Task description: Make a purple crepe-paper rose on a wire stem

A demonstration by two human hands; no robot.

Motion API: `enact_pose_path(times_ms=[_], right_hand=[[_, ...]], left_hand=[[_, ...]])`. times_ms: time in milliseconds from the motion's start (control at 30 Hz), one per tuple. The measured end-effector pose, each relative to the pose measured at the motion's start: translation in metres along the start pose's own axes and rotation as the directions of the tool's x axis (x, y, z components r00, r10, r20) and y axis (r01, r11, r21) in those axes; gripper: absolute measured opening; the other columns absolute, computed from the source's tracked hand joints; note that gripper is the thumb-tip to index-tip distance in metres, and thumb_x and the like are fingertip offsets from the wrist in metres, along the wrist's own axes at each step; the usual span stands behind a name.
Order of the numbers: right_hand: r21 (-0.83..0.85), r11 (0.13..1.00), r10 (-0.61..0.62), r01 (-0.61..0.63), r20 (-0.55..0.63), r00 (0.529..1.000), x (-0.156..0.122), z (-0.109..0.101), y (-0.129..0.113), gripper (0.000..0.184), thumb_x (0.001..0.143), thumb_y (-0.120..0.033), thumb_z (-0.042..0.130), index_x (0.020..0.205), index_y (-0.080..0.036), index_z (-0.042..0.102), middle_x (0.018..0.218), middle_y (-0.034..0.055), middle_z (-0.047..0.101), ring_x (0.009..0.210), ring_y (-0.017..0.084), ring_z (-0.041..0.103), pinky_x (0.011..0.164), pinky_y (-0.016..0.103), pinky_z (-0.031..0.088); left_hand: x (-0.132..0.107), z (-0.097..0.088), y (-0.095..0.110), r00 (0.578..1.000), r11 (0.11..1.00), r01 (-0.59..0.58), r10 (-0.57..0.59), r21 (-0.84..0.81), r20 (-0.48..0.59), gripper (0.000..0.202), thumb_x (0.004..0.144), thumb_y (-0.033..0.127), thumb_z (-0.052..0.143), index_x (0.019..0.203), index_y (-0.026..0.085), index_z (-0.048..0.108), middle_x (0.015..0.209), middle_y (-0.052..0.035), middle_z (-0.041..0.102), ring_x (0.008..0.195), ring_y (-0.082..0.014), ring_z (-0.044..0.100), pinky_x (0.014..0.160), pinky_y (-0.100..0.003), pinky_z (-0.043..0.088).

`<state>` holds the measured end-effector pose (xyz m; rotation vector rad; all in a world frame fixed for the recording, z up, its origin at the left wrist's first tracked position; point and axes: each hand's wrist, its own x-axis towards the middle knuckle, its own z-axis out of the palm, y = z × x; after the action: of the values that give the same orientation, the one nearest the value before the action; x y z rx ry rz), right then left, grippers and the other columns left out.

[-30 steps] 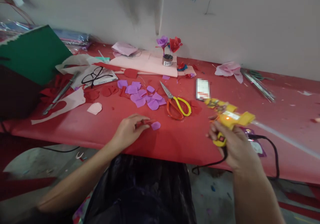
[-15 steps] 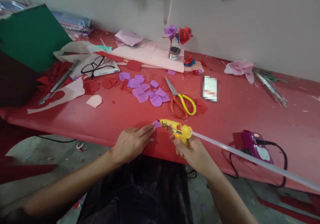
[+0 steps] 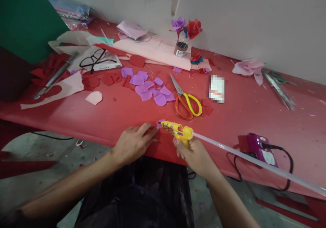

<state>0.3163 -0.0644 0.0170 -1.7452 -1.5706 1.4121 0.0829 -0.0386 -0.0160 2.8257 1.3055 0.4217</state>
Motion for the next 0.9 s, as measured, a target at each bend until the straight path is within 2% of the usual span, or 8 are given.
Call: enact_pose_path(times_ms=[333,767,900], right_hand=[[-0.027,0.998,0.049,-0.048,0.004,0.999,0.006,-0.006,-0.001,0.047,0.088,-0.062,0.042,0.076,-0.019,0.057,0.05,-0.0028,0.047,0.052,0.015,0.051,0.055,0.029,0.039],[-0.074,0.995,0.056,-0.06,-0.051,0.997,0.002,-0.018,0.002,0.051,0.086,-0.066,0.042,0.071,-0.019,0.056,0.049,-0.0019,0.048,0.052,0.015,0.05,0.054,0.029,0.039],[-0.053,0.997,0.052,-0.053,-0.033,0.998,-0.002,-0.015,0.003,0.051,0.086,-0.065,0.042,0.065,-0.02,0.054,0.05,-0.001,0.048,0.051,0.014,0.048,0.052,0.028,0.038]], left_hand=[[0.002,-0.002,-0.001,1.0,1.0,-0.003,0.004,-0.029,0.025,0.038,0.097,0.038,0.034,0.12,0.017,0.055,0.102,-0.0084,0.058,0.069,-0.0157,0.06,0.064,-0.034,0.051],[0.001,-0.004,-0.001,0.998,0.999,-0.002,0.005,-0.05,0.056,0.037,0.096,0.035,0.036,0.123,0.017,0.053,0.107,-0.0101,0.058,0.075,-0.017,0.061,0.067,-0.034,0.052],[0.001,-0.002,-0.002,0.999,0.999,-0.006,0.009,-0.046,0.053,0.037,0.096,0.035,0.036,0.123,0.017,0.053,0.107,-0.0099,0.058,0.075,-0.017,0.061,0.067,-0.035,0.052]])
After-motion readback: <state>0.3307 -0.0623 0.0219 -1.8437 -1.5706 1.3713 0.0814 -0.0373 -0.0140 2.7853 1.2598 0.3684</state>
